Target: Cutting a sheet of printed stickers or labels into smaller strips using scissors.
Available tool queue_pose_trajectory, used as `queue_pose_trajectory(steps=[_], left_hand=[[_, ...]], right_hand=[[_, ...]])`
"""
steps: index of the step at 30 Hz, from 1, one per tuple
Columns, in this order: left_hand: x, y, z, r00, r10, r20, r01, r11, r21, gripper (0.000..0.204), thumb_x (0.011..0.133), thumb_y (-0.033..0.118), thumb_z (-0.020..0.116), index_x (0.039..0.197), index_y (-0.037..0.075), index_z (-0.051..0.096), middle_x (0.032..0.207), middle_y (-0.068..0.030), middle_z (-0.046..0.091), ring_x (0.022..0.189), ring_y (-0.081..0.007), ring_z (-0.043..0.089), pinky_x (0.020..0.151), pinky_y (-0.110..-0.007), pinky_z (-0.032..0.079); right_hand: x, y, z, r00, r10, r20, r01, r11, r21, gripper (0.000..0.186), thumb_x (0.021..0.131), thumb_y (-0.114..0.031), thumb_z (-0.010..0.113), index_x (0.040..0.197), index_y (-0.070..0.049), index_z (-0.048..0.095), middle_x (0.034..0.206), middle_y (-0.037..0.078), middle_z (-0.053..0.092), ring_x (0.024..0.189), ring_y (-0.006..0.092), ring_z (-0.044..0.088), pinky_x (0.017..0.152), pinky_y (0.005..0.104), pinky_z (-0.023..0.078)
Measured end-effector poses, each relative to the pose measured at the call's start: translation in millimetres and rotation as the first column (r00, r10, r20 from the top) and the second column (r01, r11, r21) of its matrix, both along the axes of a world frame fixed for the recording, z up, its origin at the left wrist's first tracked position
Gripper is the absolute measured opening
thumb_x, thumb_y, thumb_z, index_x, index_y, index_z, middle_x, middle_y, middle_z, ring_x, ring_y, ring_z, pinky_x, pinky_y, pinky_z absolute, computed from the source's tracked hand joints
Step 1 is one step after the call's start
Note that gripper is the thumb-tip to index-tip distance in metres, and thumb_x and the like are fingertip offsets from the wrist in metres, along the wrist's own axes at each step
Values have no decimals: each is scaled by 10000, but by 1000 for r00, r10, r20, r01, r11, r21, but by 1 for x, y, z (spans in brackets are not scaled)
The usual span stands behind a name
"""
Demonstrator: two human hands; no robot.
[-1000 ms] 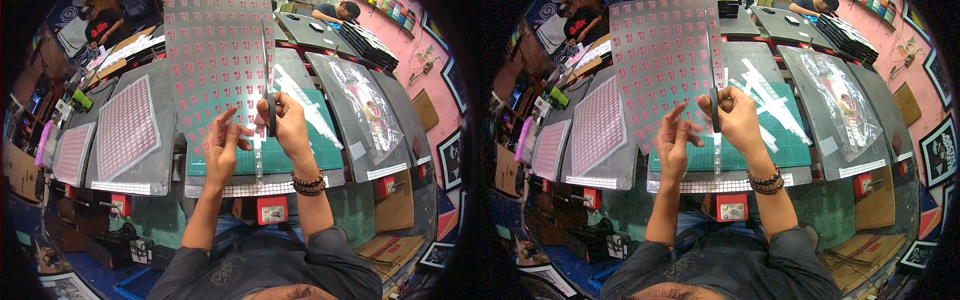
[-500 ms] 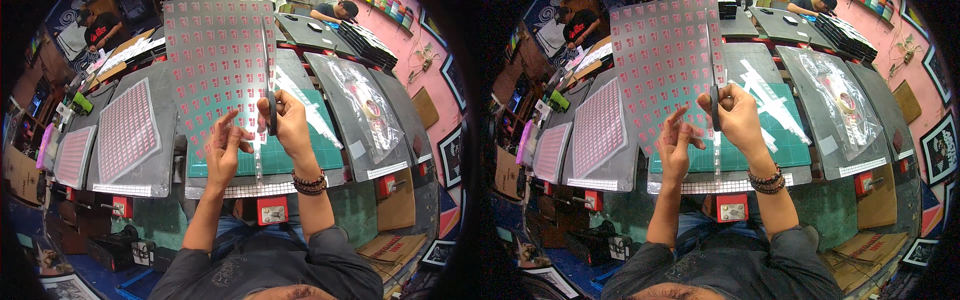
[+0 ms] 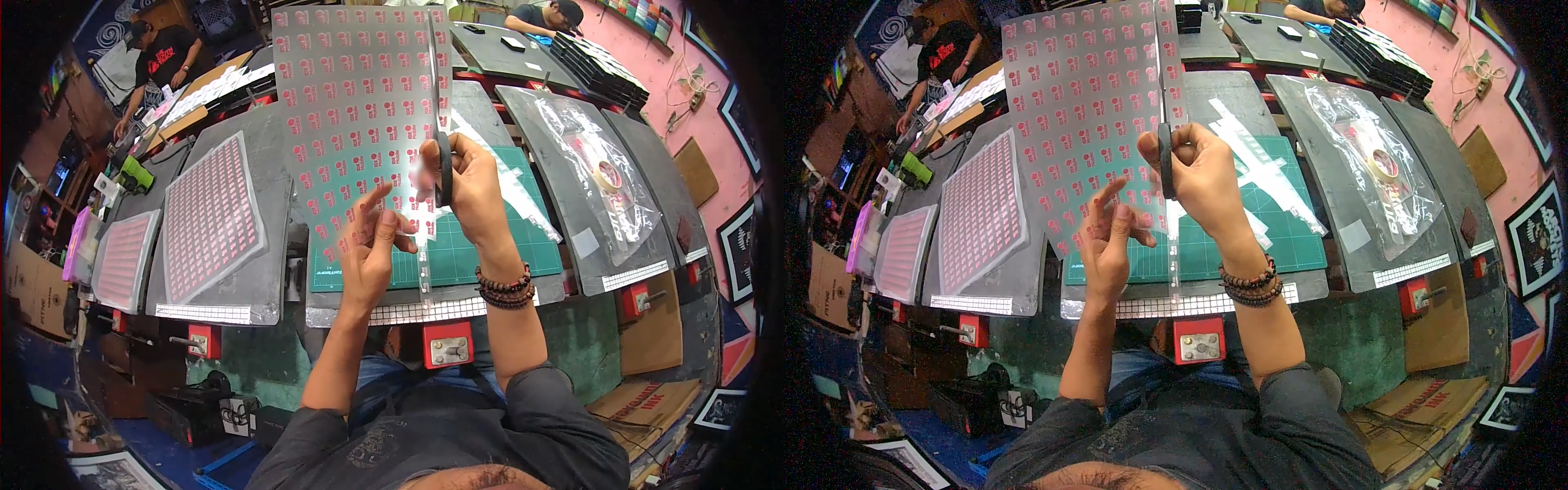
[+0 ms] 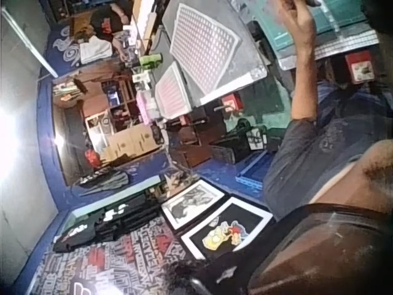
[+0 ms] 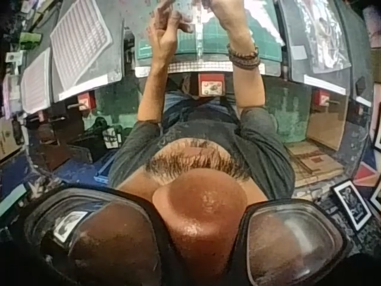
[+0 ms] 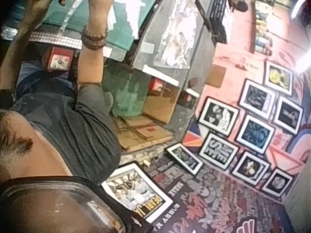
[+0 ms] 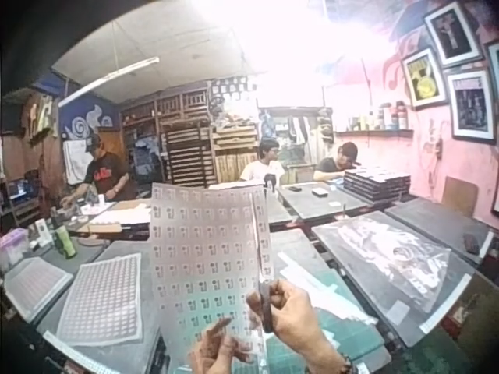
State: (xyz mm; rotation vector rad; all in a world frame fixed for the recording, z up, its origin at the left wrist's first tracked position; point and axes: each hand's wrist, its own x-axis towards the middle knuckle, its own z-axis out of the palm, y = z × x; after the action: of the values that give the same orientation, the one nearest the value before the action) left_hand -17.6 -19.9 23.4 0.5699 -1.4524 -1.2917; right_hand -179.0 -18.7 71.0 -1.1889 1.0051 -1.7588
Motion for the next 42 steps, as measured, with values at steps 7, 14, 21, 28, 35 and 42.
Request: queue_pose_trajectory(steps=[7, 14, 21, 28, 35, 42], left_hand=[[-4, 0, -1, 999, 41, -22, -41, 999, 2, 407, 1041, 224, 514, 1354, -33, 483, 780, -86, 625, 621, -157, 621, 582, -277, 515], [-2, 2, -1, 999, 0, 37, 0, 1000, 1, 402, 1054, 210, 500, 1381, -22, 469, 820, -94, 631, 701, -148, 637, 638, -270, 543], [-6, 3, 0, 998, 49, 42, -49, 999, 9, 406, 1043, 221, 514, 1351, -43, 492, 784, -73, 617, 661, -146, 622, 616, -278, 533], [-3, 0, -1, 998, 33, 55, -34, 999, 1, 404, 1053, 214, 502, 1360, -48, 491, 794, -73, 626, 682, -138, 629, 625, -276, 549], [-6, -1, -3, 996, 78, 35, -78, 997, -2, 387, 1036, 226, 519, 1324, -31, 516, 753, -60, 605, 639, -142, 613, 579, -275, 523], [-4, -2, -4, 999, 38, 8, -38, 999, 32, 387, 1046, 220, 510, 1350, -20, 504, 760, -44, 618, 666, -127, 620, 609, -268, 537]], right_hand=[[-3, -3, -1, 1000, -5, -15, 5, 1000, 5, 213, 932, -161, 709, 946, 16, 591, 763, 67, 703, 603, 60, 632, 488, 180, 453], [-9, -22, 11, 995, -89, -49, 90, 996, 25, 521, 852, -484, 782, 896, -1, 592, 638, 13, 623, 530, 43, 566, 457, 177, 408], [-12, -25, 5, 991, -114, -69, 117, 992, 42, 553, 842, -537, 768, 870, -11, 596, 629, 17, 625, 520, 42, 576, 439, 173, 424], [-13, -25, 3, 996, -86, -39, 87, 996, 28, 520, 861, -506, 761, 876, -16, 590, 630, 14, 631, 520, 42, 585, 430, 168, 416], [-14, -29, -4, 999, -49, -23, 50, 998, 28, 484, 903, -513, 696, 890, -37, 612, 637, -1, 596, 517, 63, 551, 442, 195, 378], [-15, -27, -4, 998, -61, -35, 63, 996, 70, 494, 891, -532, 700, 884, -45, 616, 640, -12, 587, 511, 69, 551, 437, 194, 381]])
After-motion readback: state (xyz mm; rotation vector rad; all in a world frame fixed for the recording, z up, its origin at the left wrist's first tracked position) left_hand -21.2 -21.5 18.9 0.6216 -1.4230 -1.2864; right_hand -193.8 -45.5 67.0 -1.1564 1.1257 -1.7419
